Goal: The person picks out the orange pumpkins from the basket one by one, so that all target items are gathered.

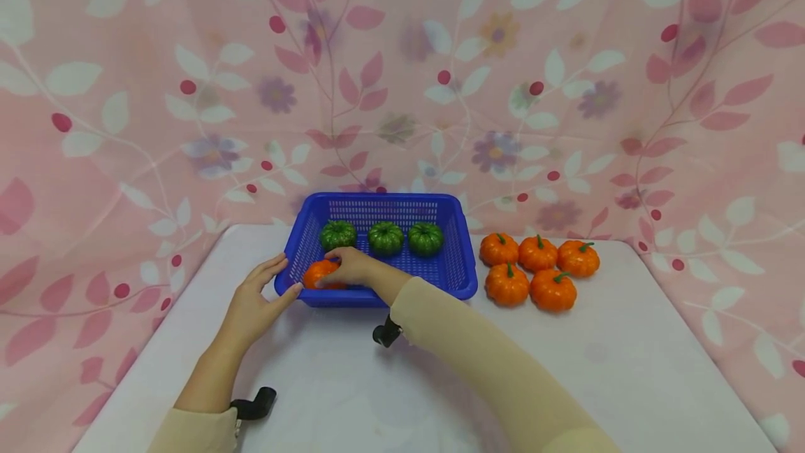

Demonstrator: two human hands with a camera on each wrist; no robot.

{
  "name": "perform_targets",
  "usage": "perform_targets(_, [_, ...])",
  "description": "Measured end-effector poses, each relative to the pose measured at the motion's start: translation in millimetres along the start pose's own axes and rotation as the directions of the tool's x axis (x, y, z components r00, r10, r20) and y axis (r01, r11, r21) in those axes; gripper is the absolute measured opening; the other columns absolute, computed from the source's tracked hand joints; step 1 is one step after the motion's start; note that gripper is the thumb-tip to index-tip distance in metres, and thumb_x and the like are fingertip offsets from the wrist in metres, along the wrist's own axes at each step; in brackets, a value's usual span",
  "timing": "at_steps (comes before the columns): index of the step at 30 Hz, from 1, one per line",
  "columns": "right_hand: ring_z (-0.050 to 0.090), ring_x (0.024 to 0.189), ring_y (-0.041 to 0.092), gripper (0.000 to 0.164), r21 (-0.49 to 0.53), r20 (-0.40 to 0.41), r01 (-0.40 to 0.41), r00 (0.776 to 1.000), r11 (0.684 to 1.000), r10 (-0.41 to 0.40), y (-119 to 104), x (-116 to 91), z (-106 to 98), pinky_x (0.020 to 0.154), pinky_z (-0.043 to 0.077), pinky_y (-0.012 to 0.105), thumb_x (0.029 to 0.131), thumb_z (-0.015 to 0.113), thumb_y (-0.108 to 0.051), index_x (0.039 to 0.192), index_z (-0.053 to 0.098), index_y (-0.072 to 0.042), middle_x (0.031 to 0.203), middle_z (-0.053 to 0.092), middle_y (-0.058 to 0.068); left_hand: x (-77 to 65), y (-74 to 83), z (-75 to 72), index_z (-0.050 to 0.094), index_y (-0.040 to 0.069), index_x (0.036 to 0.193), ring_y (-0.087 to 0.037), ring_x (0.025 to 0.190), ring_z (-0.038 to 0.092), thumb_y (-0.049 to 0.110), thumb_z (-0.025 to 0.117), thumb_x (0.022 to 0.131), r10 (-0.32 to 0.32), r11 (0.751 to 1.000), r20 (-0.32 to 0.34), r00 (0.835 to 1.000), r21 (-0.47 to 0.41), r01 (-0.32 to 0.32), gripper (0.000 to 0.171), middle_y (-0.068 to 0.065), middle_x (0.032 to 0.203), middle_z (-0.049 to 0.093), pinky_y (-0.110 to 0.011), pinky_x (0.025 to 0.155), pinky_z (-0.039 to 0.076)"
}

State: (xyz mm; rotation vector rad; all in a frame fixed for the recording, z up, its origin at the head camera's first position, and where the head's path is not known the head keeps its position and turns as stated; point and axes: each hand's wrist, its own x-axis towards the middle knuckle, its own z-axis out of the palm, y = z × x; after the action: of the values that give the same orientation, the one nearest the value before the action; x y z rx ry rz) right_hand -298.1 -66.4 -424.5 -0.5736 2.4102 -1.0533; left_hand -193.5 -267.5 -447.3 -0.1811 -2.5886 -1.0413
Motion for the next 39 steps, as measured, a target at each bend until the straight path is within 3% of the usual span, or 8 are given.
perform_targets(17, [0.060,0.115,0.026,0.071,0.155,-0.097,0.035,0.995,0.987,-0.020,-4,-10,-18,0.098,0.054,0.040,0.084,0.082,-0.035,0.144,0.053,-0.012,0.133,0.059,0.013,2.1,-0.9,2.7,0.054,0.000,0.142,-0.041,0.140,0.039,0.043,0.073,0.091,-0.017,1.000,0.012,1.000,-0.005,0.017,0.069,-0.014,0.151,0.047,-0.066,0.108,0.033])
perform_targets(22, [0.061,0.110,0.025,0.070,0.191,-0.123,0.072,0.991,0.979,-0.049,-9,-25,-38,0.092,0.057,0.038,0.084,0.082,-0.036,0.143,0.053,-0.013,0.131,0.060,0.012,1.8,0.8,1.6,0.054,0.000,0.142,-0.042,0.140,0.038,0.042,0.073,0.091,-0.022,1.000,0.017,1.000,-0.008,0.022,0.068,-0.015,0.151,0.047,-0.066,0.109,0.033])
perform_targets(29, [0.063,0.107,0.026,0.067,0.348,-0.099,0.088,0.993,0.933,-0.057,-22,-50,-76,0.091,0.057,0.040,0.086,0.081,-0.031,0.144,0.051,-0.016,0.131,0.055,0.014,1.5,0.5,1.1,0.053,0.000,0.143,-0.043,0.141,0.038,0.041,0.073,0.091,-0.028,1.000,0.015,0.999,-0.009,0.028,0.069,-0.015,0.151,0.047,-0.066,0.109,0.033])
perform_targets(39, [0.060,0.110,0.028,0.072,0.317,-0.110,0.183,0.982,0.931,-0.156,-25,-91,-117,0.093,0.056,0.037,0.087,0.080,-0.030,0.150,0.046,-0.023,0.136,0.050,0.012,0.5,-0.2,1.5,0.053,-0.002,0.142,-0.043,0.141,0.038,0.037,0.075,0.091,-0.025,1.000,0.008,1.000,-0.008,0.025,0.067,-0.016,0.150,0.048,-0.066,0.109,0.033])
